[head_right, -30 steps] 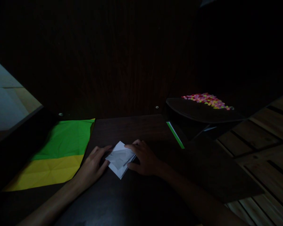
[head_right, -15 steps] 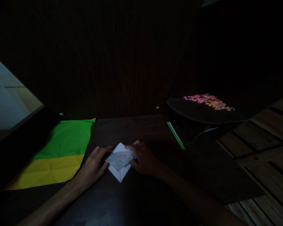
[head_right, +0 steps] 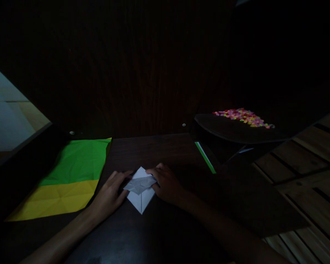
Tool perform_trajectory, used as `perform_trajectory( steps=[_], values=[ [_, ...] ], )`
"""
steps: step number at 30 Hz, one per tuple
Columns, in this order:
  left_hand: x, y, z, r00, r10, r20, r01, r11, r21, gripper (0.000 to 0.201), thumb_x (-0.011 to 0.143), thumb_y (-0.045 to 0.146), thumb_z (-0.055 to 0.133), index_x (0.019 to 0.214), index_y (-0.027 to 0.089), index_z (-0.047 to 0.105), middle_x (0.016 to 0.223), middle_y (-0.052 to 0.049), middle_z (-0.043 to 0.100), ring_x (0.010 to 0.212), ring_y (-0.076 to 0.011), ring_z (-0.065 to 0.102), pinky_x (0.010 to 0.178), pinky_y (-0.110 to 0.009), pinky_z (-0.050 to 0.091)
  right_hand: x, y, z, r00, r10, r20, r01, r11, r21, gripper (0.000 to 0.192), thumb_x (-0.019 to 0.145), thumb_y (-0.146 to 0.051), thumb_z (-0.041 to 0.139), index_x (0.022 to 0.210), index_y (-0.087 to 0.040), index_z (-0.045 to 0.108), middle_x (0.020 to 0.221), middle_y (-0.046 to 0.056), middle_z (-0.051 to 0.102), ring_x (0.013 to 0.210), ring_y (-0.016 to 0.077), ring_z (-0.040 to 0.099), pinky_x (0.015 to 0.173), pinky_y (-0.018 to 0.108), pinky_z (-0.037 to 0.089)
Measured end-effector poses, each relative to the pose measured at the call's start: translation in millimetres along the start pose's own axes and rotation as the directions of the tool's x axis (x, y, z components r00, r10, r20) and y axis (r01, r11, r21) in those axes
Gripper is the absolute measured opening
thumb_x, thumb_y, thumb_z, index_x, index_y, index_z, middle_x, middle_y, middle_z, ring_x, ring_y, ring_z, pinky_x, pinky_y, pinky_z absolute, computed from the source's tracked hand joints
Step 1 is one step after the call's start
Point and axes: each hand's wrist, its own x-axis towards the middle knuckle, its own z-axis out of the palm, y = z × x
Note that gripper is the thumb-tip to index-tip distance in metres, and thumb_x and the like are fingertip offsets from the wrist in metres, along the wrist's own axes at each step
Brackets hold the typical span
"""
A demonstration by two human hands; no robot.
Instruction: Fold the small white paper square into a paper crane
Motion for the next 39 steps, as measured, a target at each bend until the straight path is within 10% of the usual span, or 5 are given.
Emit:
perform_trajectory(
  steps=[39],
  values=[
    [3.9, 12.2, -2.8, 0.985, -0.173, -0.024, 0.173, 0.985, 0.001, 0.034, 0.097, 0.031, 0.046, 0.124, 0.014, 0.055, 0.104, -0.012, 0.065, 0.094, -0.0253, 0.063, 0.083, -0.039, 0.055, 1.1, -9.8, 4.1, 0.983, 0.145, -0.111, -0.131, 0.983, 0.131, 0.020, 0.095, -0.023, 0.045, 0.113, -0.018, 0.053, 0.105, 0.011, 0.059, 0.100, 0.0240, 0.059, 0.091, 0.041, 0.048]
  ],
)
